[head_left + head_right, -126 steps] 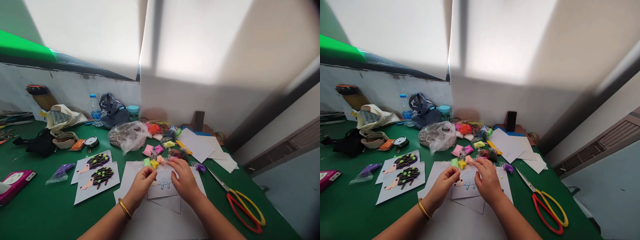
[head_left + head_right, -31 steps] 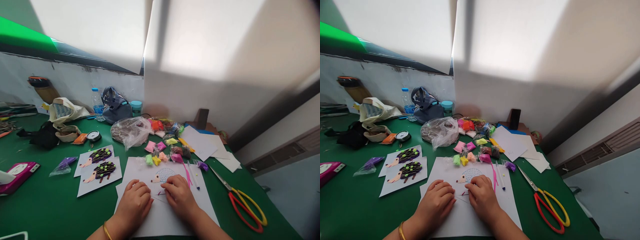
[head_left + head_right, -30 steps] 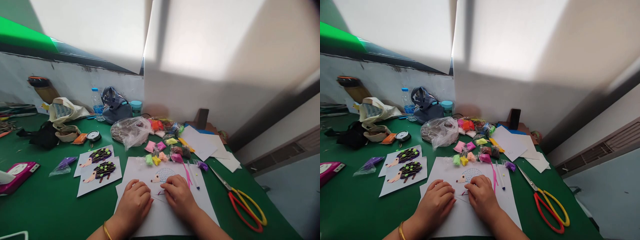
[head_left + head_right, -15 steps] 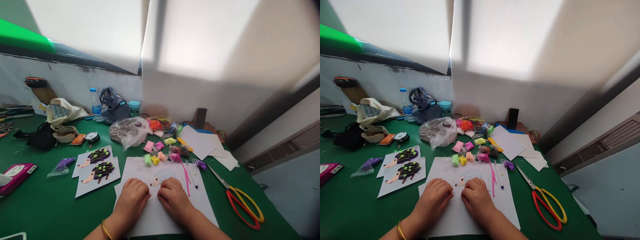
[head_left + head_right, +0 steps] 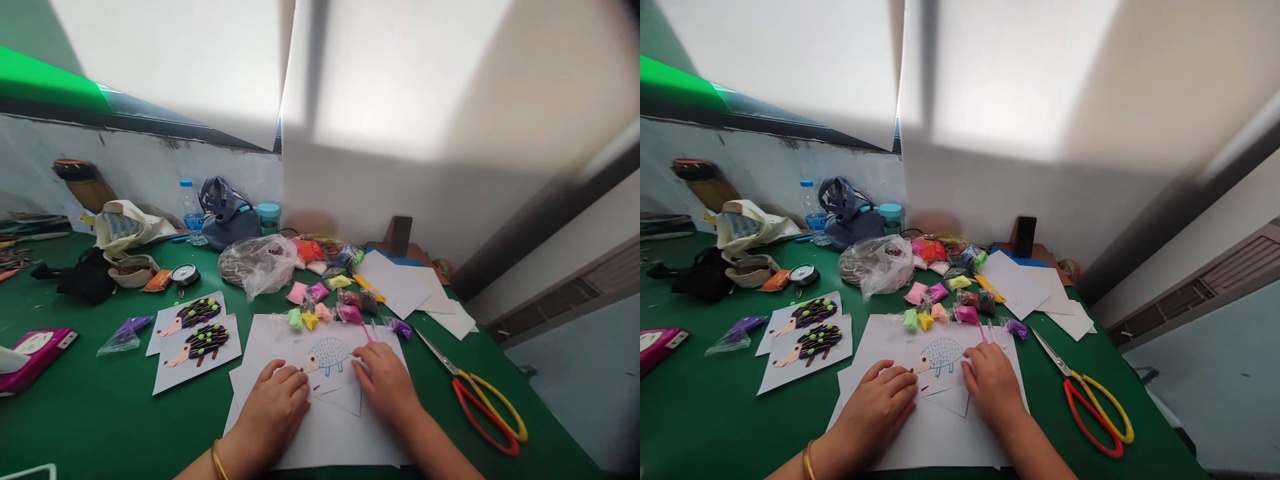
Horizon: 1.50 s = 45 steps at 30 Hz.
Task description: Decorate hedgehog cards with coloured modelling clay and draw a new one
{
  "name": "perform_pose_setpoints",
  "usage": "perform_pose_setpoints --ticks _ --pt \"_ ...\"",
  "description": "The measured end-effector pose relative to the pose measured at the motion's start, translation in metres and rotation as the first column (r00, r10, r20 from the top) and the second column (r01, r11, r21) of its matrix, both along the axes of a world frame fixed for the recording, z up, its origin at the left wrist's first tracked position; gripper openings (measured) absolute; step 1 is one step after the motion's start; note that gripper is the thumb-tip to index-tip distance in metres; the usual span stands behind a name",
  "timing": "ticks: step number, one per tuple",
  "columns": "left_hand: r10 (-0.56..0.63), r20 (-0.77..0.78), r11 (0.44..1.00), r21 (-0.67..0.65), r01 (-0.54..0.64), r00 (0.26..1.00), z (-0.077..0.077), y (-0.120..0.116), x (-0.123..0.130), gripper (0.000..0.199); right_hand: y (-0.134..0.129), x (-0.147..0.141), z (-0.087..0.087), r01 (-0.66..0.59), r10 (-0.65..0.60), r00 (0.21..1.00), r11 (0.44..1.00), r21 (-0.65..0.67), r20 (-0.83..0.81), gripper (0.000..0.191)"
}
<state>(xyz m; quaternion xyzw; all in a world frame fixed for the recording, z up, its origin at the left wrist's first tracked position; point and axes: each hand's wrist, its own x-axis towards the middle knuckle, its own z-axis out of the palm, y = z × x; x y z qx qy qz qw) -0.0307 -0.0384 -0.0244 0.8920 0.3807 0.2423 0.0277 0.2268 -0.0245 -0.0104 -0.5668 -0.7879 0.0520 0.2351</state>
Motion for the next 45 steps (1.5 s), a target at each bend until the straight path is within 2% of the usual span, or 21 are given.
perform_pose_setpoints --ticks 2,4,9,16,19,22,27,31,35,38,42,45 --pt "0.013 0.004 1.000 0.016 -0.013 1.000 -0.001 0.000 0.000 0.015 0.001 0.017 -0.002 0.134 -0.127 0.983 0.990 -0.051 0.133 0.017" --pt "0.024 0.013 1.000 0.019 -0.024 1.000 0.000 -0.001 0.000 0.017 0.000 0.028 -0.003 0.196 -0.167 0.958 0.974 -0.109 0.232 0.020" --pt "0.043 -0.018 0.999 0.020 -0.042 0.999 0.006 -0.003 0.002 0.018 -0.003 0.027 0.004 0.285 -0.201 0.916 0.936 -0.209 0.348 0.031" --pt "0.068 -0.155 0.998 0.025 -0.065 0.986 0.009 -0.002 0.005 0.040 0.007 0.016 0.019 0.385 -0.205 0.866 0.856 -0.345 0.456 0.039" --pt "0.081 -0.168 0.997 0.001 -0.082 0.982 0.009 -0.001 0.007 0.042 0.010 0.019 0.020 0.381 -0.198 0.872 0.849 -0.366 0.448 0.046" --pt "0.072 -0.148 0.997 -0.006 -0.073 0.986 0.008 -0.001 0.007 0.034 0.012 0.026 0.018 0.354 -0.191 0.891 0.861 -0.365 0.413 0.051" --pt "0.023 -0.080 0.997 0.073 -0.018 0.997 0.005 -0.001 0.008 0.022 0.008 0.038 0.011 0.287 -0.208 0.943 0.904 -0.318 0.261 0.030" --pt "-0.028 -0.038 0.987 0.160 0.034 0.999 0.002 0.001 0.009 0.019 0.004 0.040 0.006 0.232 -0.189 0.967 0.930 -0.285 0.170 0.022" --pt "-0.105 -0.038 0.979 0.172 0.110 0.994 -0.001 0.002 0.007 0.018 0.002 0.035 0.009 0.233 -0.170 0.961 0.925 -0.301 0.219 0.017" --pt "-0.118 -0.056 0.979 0.159 0.126 0.991 -0.002 0.001 0.006 0.017 0.003 0.032 0.012 0.249 -0.159 0.945 0.915 -0.318 0.285 0.015" --pt "-0.086 -0.074 0.980 0.172 0.098 0.994 -0.001 0.003 0.006 0.016 0.005 0.031 0.009 0.272 -0.180 0.939 0.910 -0.314 0.294 0.026" --pt "-0.040 -0.114 0.984 0.169 0.059 0.993 0.001 0.006 0.004 0.017 0.004 0.030 0.008 0.254 -0.223 0.965 0.926 -0.278 0.139 0.036"
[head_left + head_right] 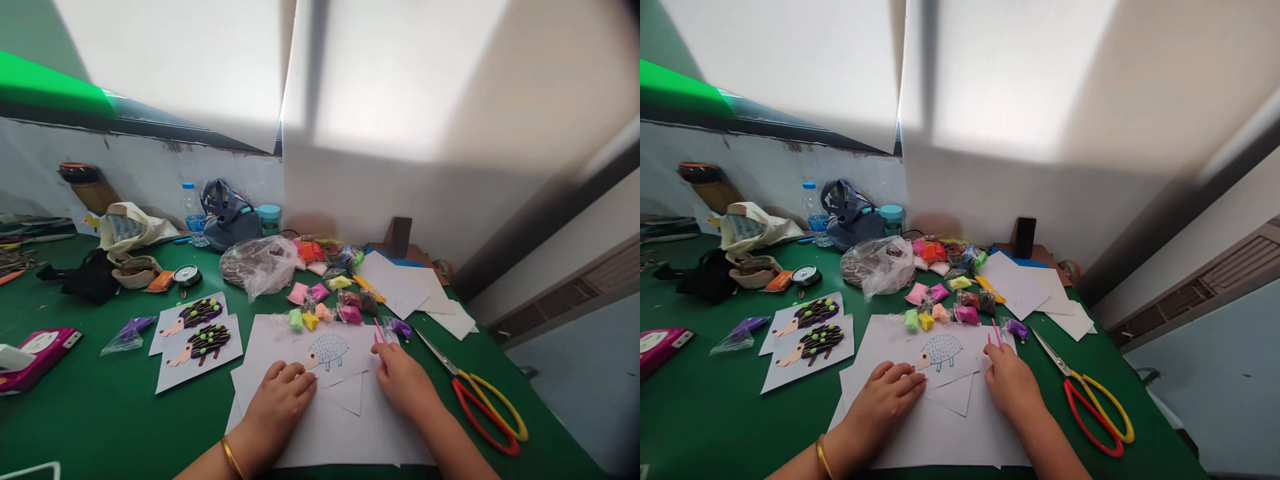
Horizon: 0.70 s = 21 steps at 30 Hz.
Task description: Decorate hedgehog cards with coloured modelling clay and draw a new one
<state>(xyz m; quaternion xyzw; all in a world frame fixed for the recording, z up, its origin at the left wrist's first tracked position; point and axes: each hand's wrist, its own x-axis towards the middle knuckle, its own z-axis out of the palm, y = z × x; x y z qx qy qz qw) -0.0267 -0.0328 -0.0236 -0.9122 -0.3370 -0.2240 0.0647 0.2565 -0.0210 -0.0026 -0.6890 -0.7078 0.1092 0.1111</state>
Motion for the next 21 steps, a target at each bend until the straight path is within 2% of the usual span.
perform_pose_setpoints --ticks 2,5,8,10,13,17,21 --pt "0.019 -0.023 1.000 -0.004 -0.019 1.000 0.001 0.002 -0.002 0.018 -0.002 -0.003 0.001 -0.036 0.046 0.984 0.997 0.061 -0.172 0.032" --pt "0.011 -0.009 1.000 0.002 -0.011 1.000 0.000 0.003 -0.004 0.018 -0.007 -0.012 0.005 -0.146 0.175 0.895 0.984 0.101 -0.411 0.029" --pt "-0.007 0.027 1.000 0.004 0.007 1.000 -0.001 0.001 -0.005 0.017 -0.014 -0.028 0.007 -0.261 0.295 0.804 0.955 0.140 -0.517 0.030" --pt "-0.016 0.038 1.000 -0.008 0.017 0.999 -0.001 0.000 -0.005 0.015 -0.019 -0.041 0.006 -0.323 0.364 0.768 0.931 0.172 -0.527 0.025" --pt "-0.015 0.046 0.999 -0.029 0.016 0.999 -0.002 -0.002 -0.004 0.013 -0.028 -0.061 0.001 -0.360 0.438 0.769 0.899 0.252 -0.466 0.006" --pt "-0.009 0.066 0.999 -0.032 0.011 0.998 -0.004 -0.002 -0.004 0.011 -0.033 -0.081 -0.009 -0.353 0.457 0.779 0.885 0.303 -0.428 0.017" --pt "-0.011 0.061 0.999 -0.040 0.013 0.998 -0.005 -0.002 -0.003 0.012 -0.033 -0.087 -0.019 -0.342 0.445 0.807 0.888 0.307 -0.388 0.015"
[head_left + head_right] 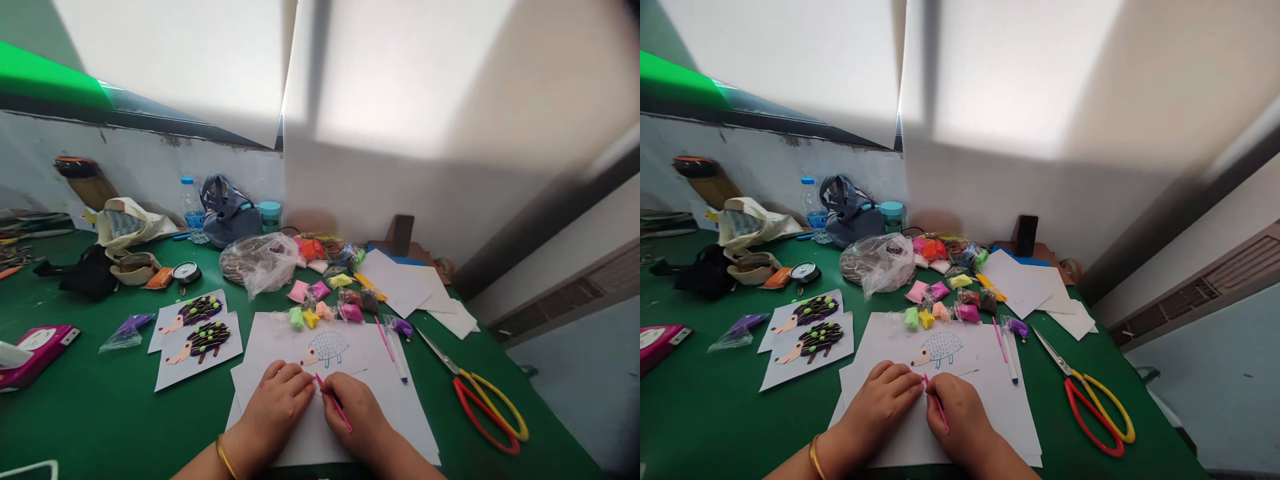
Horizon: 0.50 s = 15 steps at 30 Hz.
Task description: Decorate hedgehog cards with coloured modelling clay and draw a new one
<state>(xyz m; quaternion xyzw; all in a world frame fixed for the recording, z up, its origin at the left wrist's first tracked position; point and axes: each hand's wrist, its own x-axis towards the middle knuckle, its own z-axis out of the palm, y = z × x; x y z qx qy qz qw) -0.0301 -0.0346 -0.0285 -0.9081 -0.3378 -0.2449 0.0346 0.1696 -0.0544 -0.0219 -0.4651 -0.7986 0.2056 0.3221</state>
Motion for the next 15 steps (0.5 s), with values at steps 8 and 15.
perform_pose_setpoints --ticks 8,15 --pt "-0.006 0.000 1.000 -0.016 0.006 1.000 0.000 0.000 0.000 0.014 0.002 -0.001 -0.013 -0.004 -0.005 0.996 0.995 0.098 0.094 0.018" --pt "-0.011 0.020 1.000 -0.015 0.011 1.000 -0.001 0.001 0.000 0.013 0.004 -0.006 -0.016 0.023 -0.039 0.974 0.997 0.072 0.225 0.020"
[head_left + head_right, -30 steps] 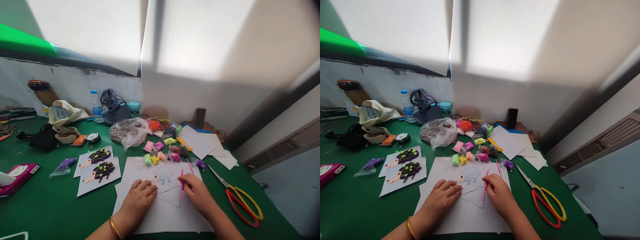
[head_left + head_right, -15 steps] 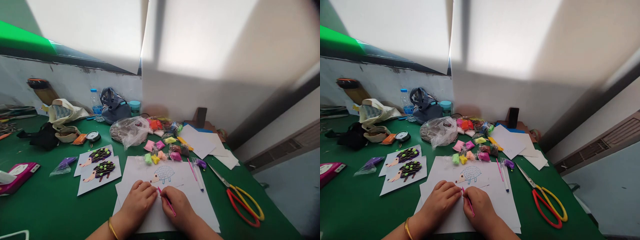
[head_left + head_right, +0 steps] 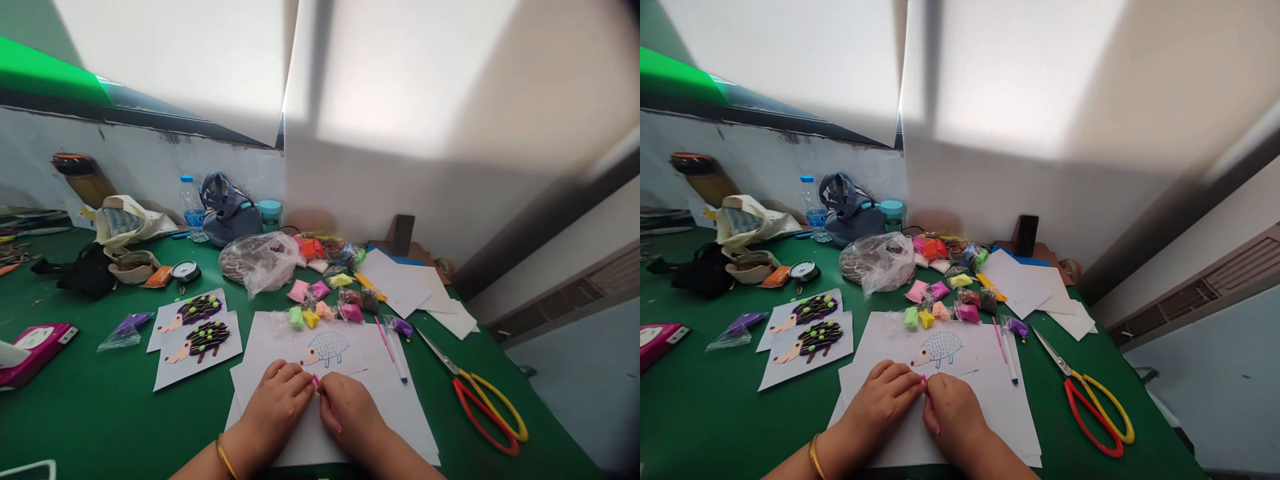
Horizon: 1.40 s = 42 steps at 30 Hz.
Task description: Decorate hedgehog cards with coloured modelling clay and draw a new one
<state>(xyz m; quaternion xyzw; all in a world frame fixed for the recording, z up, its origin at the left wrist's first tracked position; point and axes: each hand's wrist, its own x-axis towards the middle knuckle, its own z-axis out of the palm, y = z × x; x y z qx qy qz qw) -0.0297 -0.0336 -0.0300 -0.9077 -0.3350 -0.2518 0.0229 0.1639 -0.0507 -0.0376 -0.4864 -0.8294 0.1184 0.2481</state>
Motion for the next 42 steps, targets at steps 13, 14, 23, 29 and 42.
perform_pose_setpoints --ticks 13,14,23,29,42 --pt "-0.011 0.013 1.000 0.007 0.011 1.000 0.001 0.000 0.000 0.011 -0.001 0.003 0.002 -0.037 0.040 0.998 0.997 -0.068 0.049 0.027" --pt "-0.014 0.007 1.000 0.012 0.014 1.000 0.001 0.000 0.000 0.012 -0.001 0.002 0.001 -0.024 0.027 0.999 0.998 -0.056 0.048 0.026" --pt "-0.022 0.002 1.000 0.004 0.022 1.000 0.001 0.001 -0.001 0.008 0.001 0.008 0.009 -0.053 0.051 0.984 0.999 -0.008 -0.173 0.018" --pt "-0.028 0.048 0.995 -0.093 0.033 0.998 0.010 -0.001 0.000 0.014 -0.002 0.023 0.027 -0.059 0.000 0.937 0.986 -0.158 -0.351 0.014" --pt "0.312 0.313 0.689 -0.725 0.013 0.897 0.041 0.009 0.011 0.017 -0.006 0.019 0.037 -0.337 -0.154 0.608 0.838 -0.430 -0.779 0.011"
